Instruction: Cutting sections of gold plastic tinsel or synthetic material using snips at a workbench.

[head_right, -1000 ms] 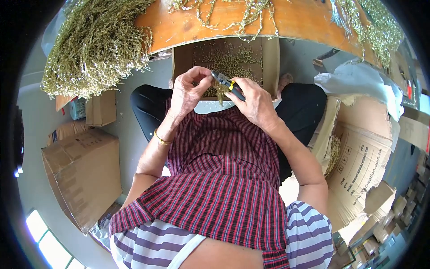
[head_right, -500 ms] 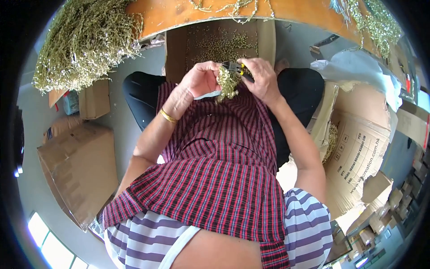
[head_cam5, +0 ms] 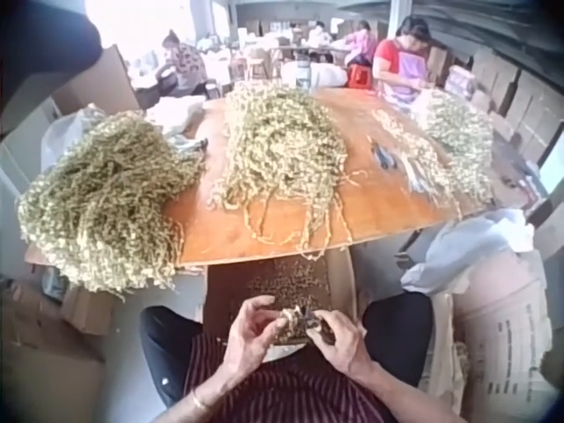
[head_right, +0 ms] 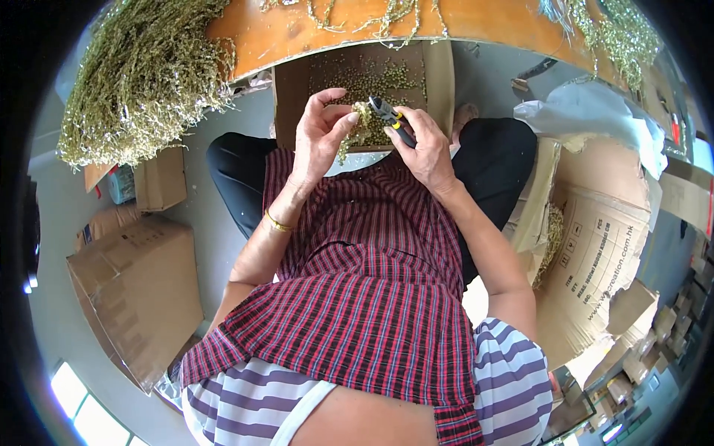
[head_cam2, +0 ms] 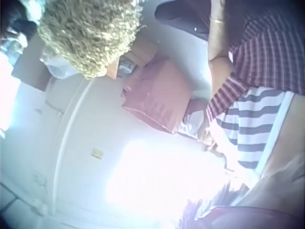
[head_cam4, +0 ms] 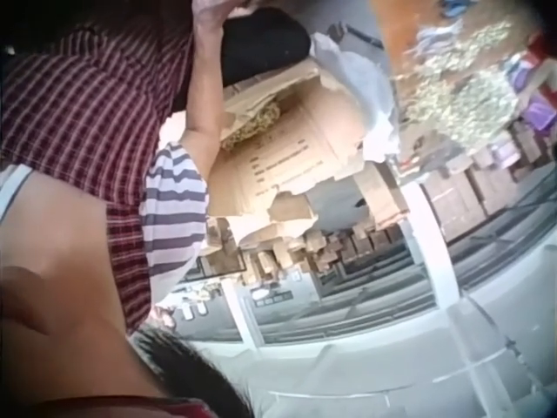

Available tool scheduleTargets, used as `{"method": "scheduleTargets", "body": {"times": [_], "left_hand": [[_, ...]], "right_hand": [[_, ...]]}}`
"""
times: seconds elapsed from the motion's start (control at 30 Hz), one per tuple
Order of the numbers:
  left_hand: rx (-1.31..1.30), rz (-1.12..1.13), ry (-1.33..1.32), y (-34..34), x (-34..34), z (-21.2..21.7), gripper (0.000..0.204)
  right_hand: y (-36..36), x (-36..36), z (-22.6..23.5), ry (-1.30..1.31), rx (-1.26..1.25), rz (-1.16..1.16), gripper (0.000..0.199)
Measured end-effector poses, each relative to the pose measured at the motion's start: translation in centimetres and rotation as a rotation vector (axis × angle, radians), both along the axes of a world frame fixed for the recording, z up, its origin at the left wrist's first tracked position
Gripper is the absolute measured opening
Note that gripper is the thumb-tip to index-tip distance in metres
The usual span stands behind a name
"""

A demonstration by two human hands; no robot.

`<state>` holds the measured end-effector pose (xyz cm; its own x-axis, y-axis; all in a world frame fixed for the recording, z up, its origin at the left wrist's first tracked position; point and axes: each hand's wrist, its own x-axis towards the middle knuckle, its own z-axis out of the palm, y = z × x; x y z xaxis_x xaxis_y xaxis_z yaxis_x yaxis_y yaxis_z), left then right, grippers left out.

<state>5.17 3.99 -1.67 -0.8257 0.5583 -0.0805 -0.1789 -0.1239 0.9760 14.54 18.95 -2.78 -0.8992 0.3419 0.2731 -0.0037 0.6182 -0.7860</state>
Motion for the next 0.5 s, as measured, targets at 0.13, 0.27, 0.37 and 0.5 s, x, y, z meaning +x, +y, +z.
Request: {"method": "scheduleTargets", "body": {"times": [0.13, 0.27, 0.37, 0.5], "left_hand": [[-0.215, 0.013, 0.355, 0.3, 0.7, -0.4, 0.033], [-0.386, 0.01, 0.521, 0.5, 0.5, 0.0, 0.023], [-0.328, -0.039, 0.31, -0.3, -0.5, -0.9, 0.018], [-0.277, -0.156, 0.195, -0.6, -1.0, 0.8, 0.017]], "right_hand": [[-0.3, -0.3, 0.9, 0.005, 0.109, 0.044, 0.031], [-0.7, -0.3, 1.1, -0.064, 0.051, 0.01, 0.031], [-0.4, -0.4, 1.3, -0.091, 0.081, 0.027, 0.031], [-0.2, -0.3, 1.1, -0.166, -0.066, 0.061, 0.031]]}}
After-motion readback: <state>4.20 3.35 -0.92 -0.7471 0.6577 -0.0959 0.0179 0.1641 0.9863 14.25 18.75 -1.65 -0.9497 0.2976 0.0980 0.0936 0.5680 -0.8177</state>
